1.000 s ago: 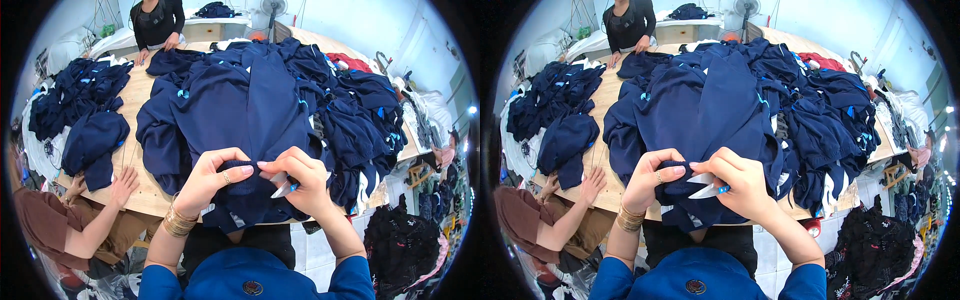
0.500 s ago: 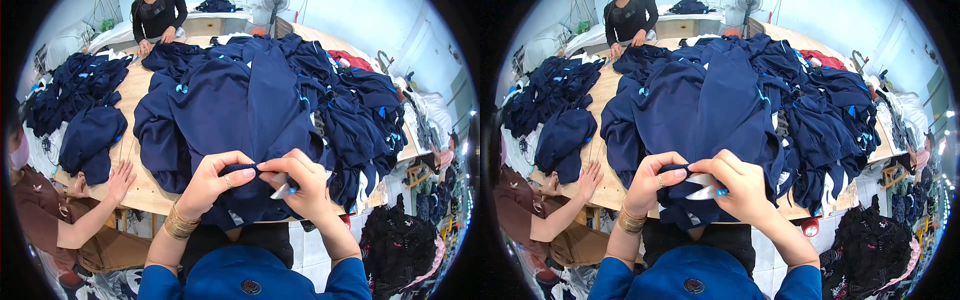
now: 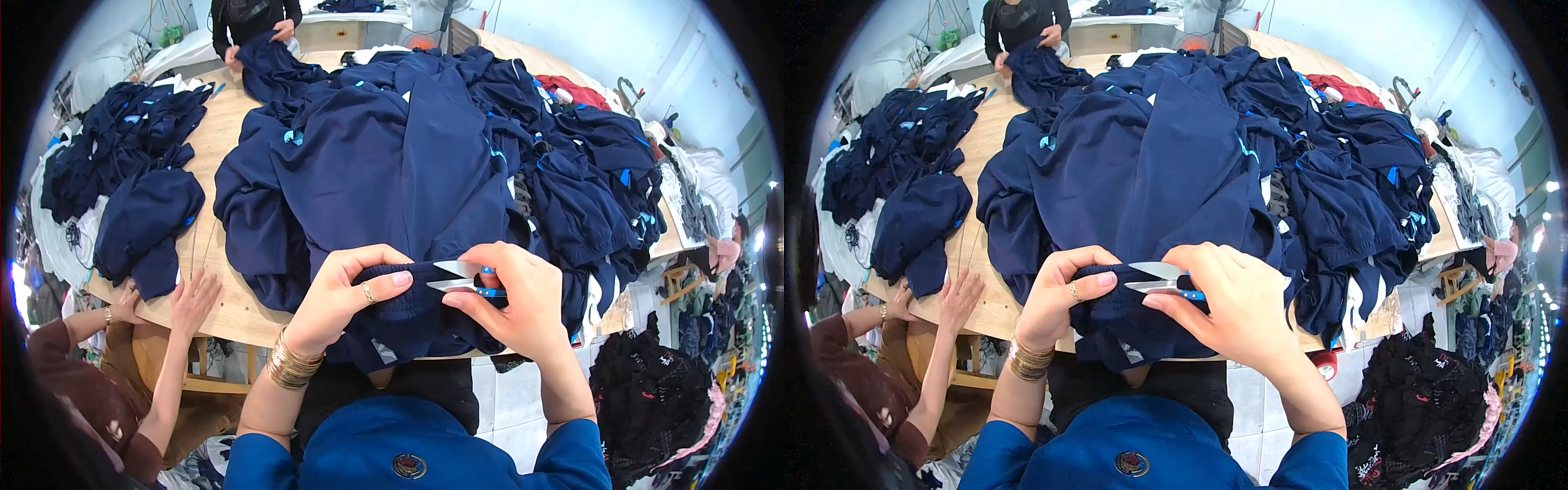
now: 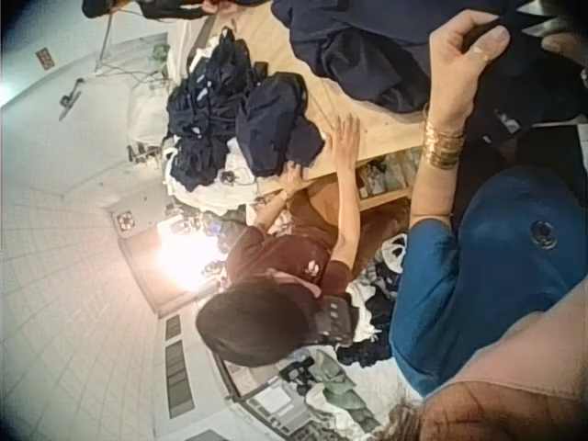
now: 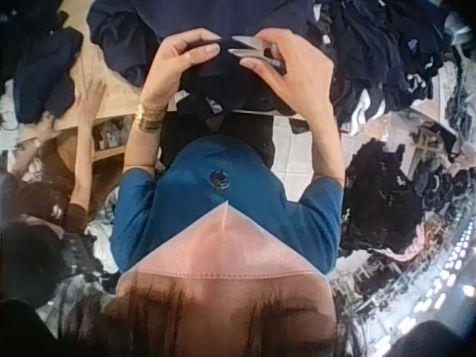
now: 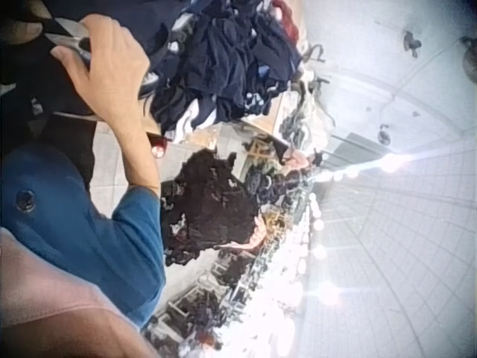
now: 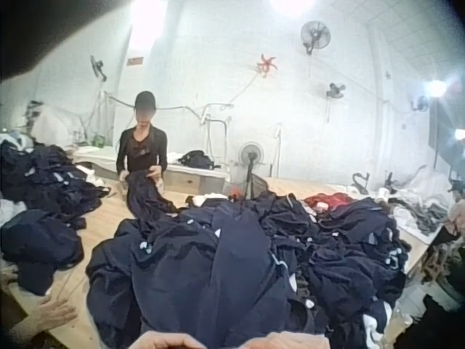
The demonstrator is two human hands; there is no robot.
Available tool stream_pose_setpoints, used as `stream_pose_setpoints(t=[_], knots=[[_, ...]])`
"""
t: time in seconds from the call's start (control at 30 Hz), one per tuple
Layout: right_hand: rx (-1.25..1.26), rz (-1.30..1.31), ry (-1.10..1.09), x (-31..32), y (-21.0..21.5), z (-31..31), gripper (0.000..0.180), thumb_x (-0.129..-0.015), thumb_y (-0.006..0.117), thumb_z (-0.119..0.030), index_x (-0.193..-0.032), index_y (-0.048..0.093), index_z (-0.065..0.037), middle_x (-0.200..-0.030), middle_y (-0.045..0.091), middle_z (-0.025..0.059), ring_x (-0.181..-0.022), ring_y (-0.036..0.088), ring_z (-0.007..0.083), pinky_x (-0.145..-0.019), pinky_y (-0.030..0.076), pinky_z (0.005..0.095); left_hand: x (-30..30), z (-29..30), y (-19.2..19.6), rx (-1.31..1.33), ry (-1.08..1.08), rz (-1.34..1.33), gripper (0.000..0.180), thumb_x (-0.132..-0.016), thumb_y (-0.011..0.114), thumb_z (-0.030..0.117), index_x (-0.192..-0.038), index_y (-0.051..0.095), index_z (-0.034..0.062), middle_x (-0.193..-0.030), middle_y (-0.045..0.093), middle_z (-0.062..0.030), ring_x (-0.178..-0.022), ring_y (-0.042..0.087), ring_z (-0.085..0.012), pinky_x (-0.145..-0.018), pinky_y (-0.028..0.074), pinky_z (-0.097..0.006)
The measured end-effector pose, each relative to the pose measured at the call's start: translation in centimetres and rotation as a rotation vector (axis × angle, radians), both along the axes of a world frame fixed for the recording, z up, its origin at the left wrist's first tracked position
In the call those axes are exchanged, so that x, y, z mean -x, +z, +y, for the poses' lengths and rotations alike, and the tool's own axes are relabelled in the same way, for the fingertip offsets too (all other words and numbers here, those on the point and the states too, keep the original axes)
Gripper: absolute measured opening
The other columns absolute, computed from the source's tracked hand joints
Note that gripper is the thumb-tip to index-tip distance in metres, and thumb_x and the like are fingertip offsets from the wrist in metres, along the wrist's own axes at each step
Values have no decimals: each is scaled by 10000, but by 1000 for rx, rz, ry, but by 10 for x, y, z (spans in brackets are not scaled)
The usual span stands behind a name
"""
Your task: Trimming loose threads from blue athletic pants using small scissors on a work table.
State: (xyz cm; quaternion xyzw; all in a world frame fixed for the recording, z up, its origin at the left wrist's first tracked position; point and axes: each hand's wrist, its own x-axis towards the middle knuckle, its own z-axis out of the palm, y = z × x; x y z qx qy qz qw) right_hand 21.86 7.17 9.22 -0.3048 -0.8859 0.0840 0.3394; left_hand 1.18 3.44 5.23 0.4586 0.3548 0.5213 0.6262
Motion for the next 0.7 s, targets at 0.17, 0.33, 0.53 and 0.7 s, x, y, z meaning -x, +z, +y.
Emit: stream_pose_setpoints(t=[0.17, 0.33, 0.53, 0.7], knots=[[-94, -30, 19, -6, -8, 6, 278, -684, 741, -209, -848, 582, -51, -695, 576, 40, -566, 549, 183, -517, 415, 268, -2, 2, -1, -29, 8, 39, 144, -836, 610, 103, -920, 633, -11, -806, 611, 15, -740, 534, -25, -688, 426, -165], [-134, -45, 17, -5, -6, 8, 249, -691, 731, -208, -821, 586, -53, -674, 574, 41, -554, 543, 191, -501, 398, 278, -4, 3, -1, -49, 27, 97, 154, -826, 624, 111, -918, 637, -12, -795, 601, 17, -743, 522, -25, -691, 410, -160], [-198, -88, -15, -7, -8, 8, 236, -686, 735, -210, -794, 589, -58, -669, 570, 35, -540, 527, 179, -486, 381, 275, -6, 4, 0, -39, 24, 109, 156, -824, 626, 112, -917, 637, -12, -797, 596, 22, -746, 516, -25, -695, 408, -166], [-197, -70, -8, -6, -10, 7, 247, -678, 740, -220, -792, 588, -62, -660, 562, 27, -524, 509, 177, -478, 370, 276, -5, 4, -1, -54, 42, 124, 155, -826, 626, 114, -916, 637, -12, -791, 592, 25, -741, 509, -20, -684, 407, -165]])
